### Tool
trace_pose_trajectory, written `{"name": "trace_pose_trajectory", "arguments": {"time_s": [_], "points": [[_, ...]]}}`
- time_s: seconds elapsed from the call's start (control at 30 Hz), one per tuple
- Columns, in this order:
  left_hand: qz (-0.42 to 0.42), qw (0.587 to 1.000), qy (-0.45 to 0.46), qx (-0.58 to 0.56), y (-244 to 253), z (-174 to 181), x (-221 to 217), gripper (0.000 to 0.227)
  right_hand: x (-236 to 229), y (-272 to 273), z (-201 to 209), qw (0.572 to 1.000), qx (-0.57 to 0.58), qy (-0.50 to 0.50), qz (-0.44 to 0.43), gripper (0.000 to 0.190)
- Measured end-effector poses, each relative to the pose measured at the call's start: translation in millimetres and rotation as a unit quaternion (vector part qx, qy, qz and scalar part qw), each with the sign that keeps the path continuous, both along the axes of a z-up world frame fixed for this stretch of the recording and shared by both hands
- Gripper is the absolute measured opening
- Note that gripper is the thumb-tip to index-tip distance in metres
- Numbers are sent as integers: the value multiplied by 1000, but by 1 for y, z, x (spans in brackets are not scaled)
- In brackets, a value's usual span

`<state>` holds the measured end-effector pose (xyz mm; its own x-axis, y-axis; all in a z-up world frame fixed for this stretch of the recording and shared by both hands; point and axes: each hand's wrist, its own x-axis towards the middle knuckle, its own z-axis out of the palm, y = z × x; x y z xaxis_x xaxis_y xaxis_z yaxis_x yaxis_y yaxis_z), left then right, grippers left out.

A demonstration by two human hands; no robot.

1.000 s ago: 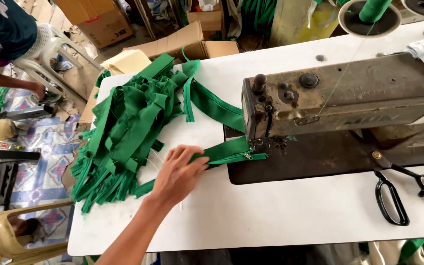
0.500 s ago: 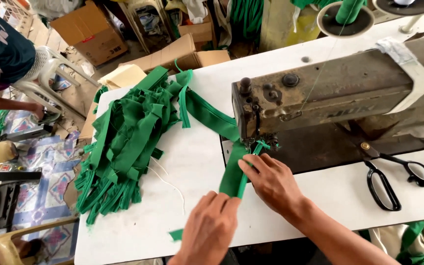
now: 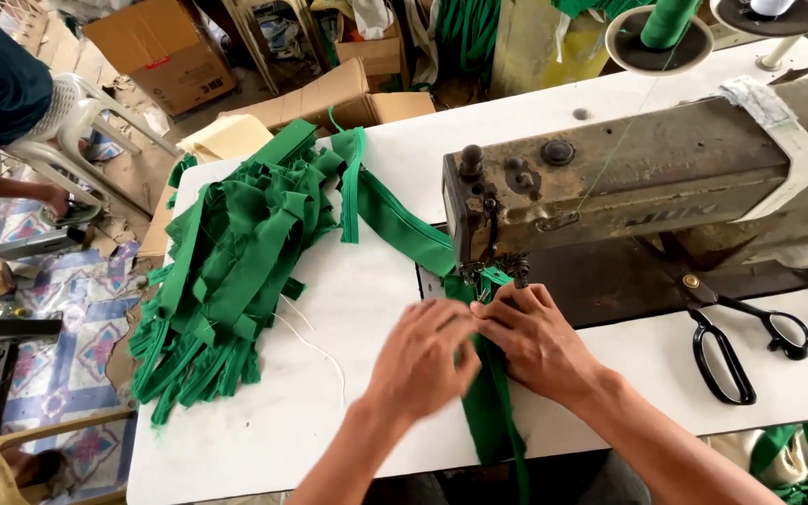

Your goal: Sewing green fabric strips using an industrial sewing machine in a factory setting.

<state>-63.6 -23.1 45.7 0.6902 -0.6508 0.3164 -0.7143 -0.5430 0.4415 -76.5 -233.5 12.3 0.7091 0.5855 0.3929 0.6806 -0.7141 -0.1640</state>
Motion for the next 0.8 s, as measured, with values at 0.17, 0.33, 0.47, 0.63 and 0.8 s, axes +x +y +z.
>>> {"name": "trace_pose_trajectory", "arguments": {"time_s": [0.17,0.33,0.47,0.63,0.8], "points": [[5,994,-104,13,2,-38,18,35,-7,9,6,999,-22,-38,-25,22],[53,996,-60,27,9,-40,7,50,-12,9,9,997,-7,-70,-13,28],[22,998,-14,62,13,-39,6,51,-14,6,11,998,-59,-9,-27,25],[31,997,-34,67,10,-38,4,54,-9,3,6,998,-48,3,-30,23],[64,996,-20,61,3,-32,5,56,-3,-2,-4,998,-55,2,-40,25]]}}
